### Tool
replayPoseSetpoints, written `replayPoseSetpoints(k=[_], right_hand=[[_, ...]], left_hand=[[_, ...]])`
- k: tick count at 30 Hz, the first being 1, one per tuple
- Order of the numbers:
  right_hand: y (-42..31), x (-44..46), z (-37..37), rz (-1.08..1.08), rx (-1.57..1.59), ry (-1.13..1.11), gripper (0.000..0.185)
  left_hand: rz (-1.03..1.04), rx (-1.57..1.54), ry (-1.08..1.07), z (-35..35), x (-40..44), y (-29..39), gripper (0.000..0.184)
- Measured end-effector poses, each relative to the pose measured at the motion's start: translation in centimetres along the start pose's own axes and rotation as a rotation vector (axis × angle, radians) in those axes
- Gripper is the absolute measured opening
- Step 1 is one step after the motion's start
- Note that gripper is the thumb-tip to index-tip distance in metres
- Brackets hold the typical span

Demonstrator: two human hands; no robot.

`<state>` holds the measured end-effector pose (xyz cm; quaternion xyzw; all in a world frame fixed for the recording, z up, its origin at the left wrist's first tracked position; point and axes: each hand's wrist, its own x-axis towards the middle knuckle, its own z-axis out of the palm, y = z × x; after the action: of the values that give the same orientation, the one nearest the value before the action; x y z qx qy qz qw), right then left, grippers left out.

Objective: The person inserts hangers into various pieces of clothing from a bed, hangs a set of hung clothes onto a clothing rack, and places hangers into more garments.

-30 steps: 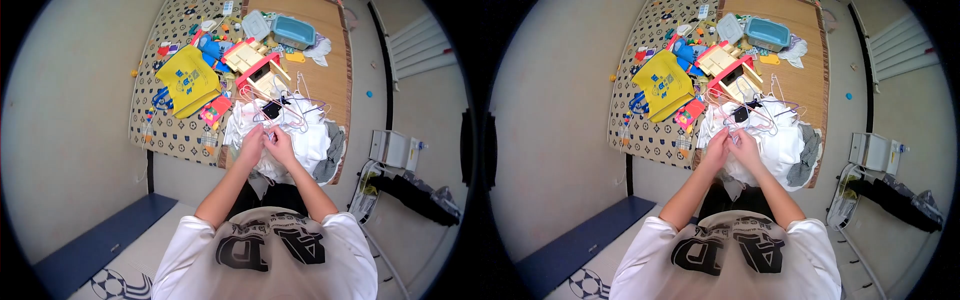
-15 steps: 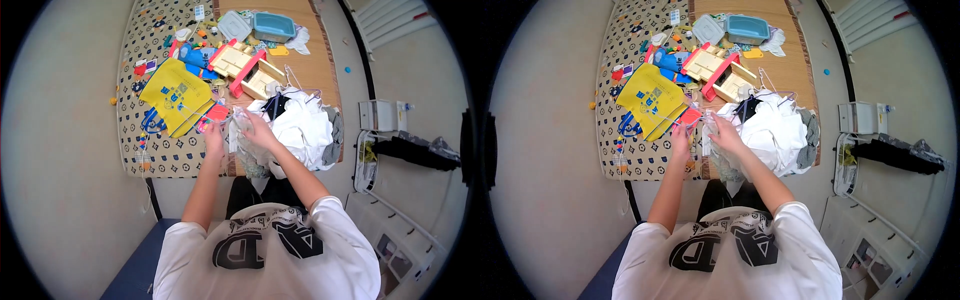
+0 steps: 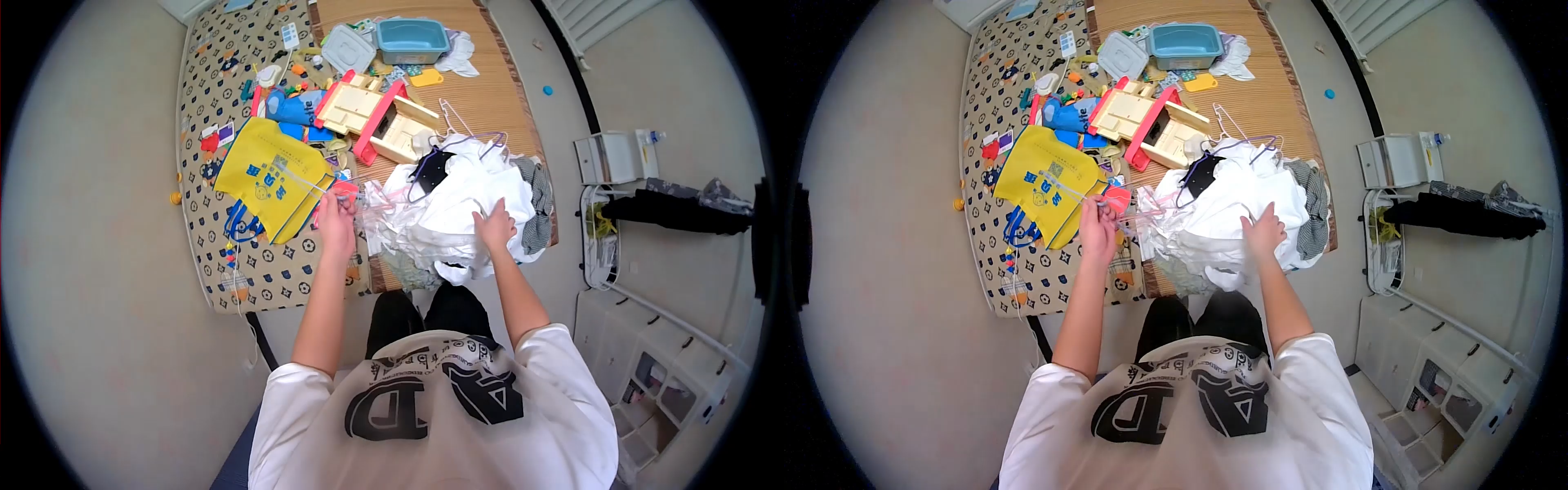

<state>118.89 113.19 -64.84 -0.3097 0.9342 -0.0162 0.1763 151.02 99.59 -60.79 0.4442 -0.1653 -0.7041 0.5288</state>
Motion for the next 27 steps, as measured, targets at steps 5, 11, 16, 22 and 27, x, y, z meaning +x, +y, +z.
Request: replayPoseSetpoints(k=[5, 11, 16, 22, 27], right_hand=[[3.6, 3.9, 2.2, -0.157, 0.451, 0.021, 0.022], [2.3, 3.8, -6.3, -0.172, 1.362, -0.101, 0.018], [1.0, 2.7, -16.7, -0.197, 1.733, -0.164, 0.014], [1.5, 3.8, -19.0, -0.762, 1.087, -0.235, 0.034], [-6.0, -0.4, -20.0, -0.751, 0.412, -0.324, 0.079]], left_hand=[[-0.008, -0.028, -0.171, 2.2, -2.5, -0.2, 0.013], [0.276, 0.258, -0.298, 8.6, -3.0, 2.1, 0.012], [0.26, -0.035, -0.36, 13.1, -2.1, 5.0, 0.006], [0.217, -0.274, -0.401, 17.1, -3.9, 6.9, 0.007], [0.154, -0.408, -0.48, 20.6, -7.2, 8.5, 0.011]])
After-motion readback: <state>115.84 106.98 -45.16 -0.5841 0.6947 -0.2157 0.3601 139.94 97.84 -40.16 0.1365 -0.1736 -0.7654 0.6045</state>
